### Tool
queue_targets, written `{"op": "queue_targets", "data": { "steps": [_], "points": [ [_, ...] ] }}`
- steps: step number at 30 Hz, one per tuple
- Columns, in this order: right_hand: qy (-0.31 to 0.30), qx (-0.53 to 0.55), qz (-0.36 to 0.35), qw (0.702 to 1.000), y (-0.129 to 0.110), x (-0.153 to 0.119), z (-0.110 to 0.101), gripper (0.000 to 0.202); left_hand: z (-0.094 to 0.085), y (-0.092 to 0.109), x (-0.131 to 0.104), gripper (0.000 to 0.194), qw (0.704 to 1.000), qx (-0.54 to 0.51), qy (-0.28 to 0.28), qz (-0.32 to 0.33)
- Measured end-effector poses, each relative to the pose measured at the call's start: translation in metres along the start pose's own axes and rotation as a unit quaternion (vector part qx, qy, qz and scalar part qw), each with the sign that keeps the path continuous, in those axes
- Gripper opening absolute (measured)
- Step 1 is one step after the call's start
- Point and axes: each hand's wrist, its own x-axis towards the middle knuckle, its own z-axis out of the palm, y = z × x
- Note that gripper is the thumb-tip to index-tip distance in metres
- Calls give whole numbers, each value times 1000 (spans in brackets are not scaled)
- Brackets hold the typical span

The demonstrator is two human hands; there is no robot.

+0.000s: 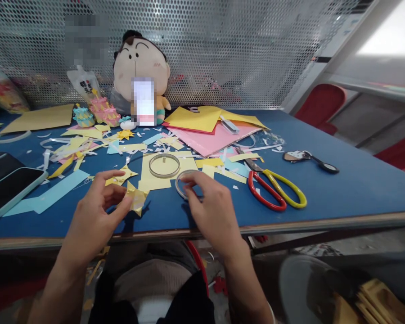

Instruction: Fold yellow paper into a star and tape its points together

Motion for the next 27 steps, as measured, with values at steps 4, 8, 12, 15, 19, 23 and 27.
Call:
{"op": "queue_targets", "data": {
  "steps": [4,8,12,15,19,23,27],
  "points": [
    [-50,-195,-11,979,14,0,-7,13,5,-6,2,40,987,148,50,46],
    [-133,-196,-61,970,18,-1,-11,16,10,-7,-1,30,944,226,150,185],
    [-108,-252,-95,957,20,-6,-13,16,18,-1,-10,26,932,182,159,272],
    [-75,-273,-139,949,13,-13,-8,19,34,5,-17,30,923,158,74,342],
    [-55,-206,-190,958,-5,-17,-1,21,53,9,-25,34,898,196,64,389],
    [-17,-90,-187,978,-17,-15,-2,13,56,8,-29,31,899,164,121,388],
    [3,-58,-176,983,-21,-17,-3,15,49,11,-28,26,914,120,140,362]
  ]
}}
